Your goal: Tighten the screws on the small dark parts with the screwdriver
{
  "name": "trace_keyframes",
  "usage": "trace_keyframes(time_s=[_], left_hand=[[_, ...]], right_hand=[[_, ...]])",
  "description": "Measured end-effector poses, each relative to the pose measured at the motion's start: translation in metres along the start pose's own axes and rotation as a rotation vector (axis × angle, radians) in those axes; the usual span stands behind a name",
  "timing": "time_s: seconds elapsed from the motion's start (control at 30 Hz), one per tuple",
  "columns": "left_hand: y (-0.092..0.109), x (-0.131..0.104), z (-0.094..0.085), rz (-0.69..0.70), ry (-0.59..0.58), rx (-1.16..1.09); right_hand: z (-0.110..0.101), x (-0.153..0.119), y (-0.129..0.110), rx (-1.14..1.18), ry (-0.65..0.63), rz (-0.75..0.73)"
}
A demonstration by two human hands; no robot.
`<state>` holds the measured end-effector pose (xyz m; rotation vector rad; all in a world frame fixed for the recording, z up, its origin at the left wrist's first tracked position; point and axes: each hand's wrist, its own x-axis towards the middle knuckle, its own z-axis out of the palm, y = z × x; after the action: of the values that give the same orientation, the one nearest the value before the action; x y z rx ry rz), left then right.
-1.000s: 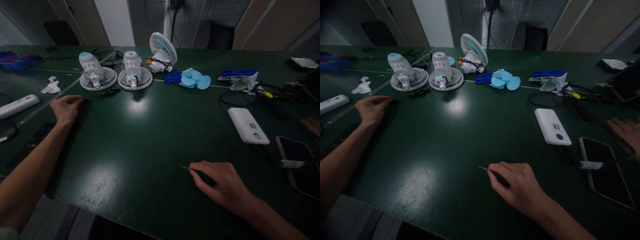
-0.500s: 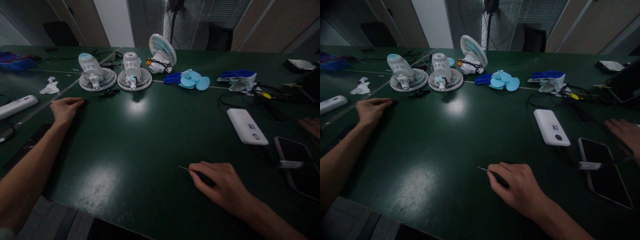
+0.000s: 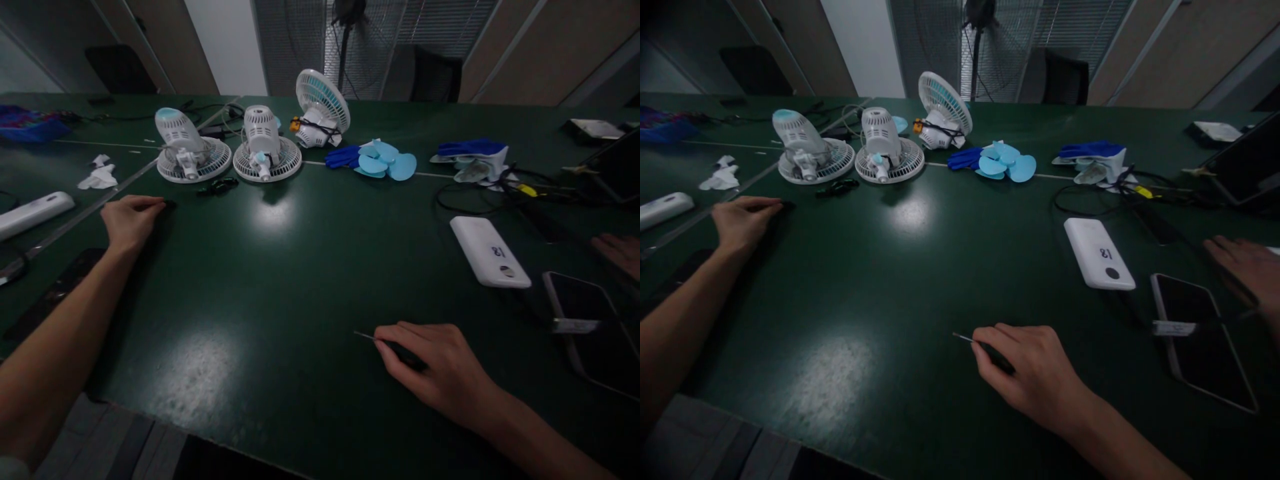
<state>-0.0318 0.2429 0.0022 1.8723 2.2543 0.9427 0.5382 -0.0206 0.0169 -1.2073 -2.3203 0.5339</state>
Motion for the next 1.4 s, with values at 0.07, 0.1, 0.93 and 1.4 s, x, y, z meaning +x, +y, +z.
trace_keyframes(time_s=[0.07,0.1,0.93,1.4], left_hand=[[0.002,-0.002,0.001,0.122,0.075,0.085],[0.004,-0.003,0.002,0.178,0.106,0.123],[0.020,-0.013,-0.006,0.083,0.046,0.119],[0.112,-0.077,0.010,0.318,-0.326,-0.218]], right_hand=[[0.000,-0.001,0.001,-0.010,-0.015,0.002],[0.000,-0.001,0.001,-0.019,-0.016,0.004],[0.002,-0.002,0.002,-0.018,-0.008,-0.001],[-0.001,0.004,-0.004,-0.040,0.009,-0.007]])
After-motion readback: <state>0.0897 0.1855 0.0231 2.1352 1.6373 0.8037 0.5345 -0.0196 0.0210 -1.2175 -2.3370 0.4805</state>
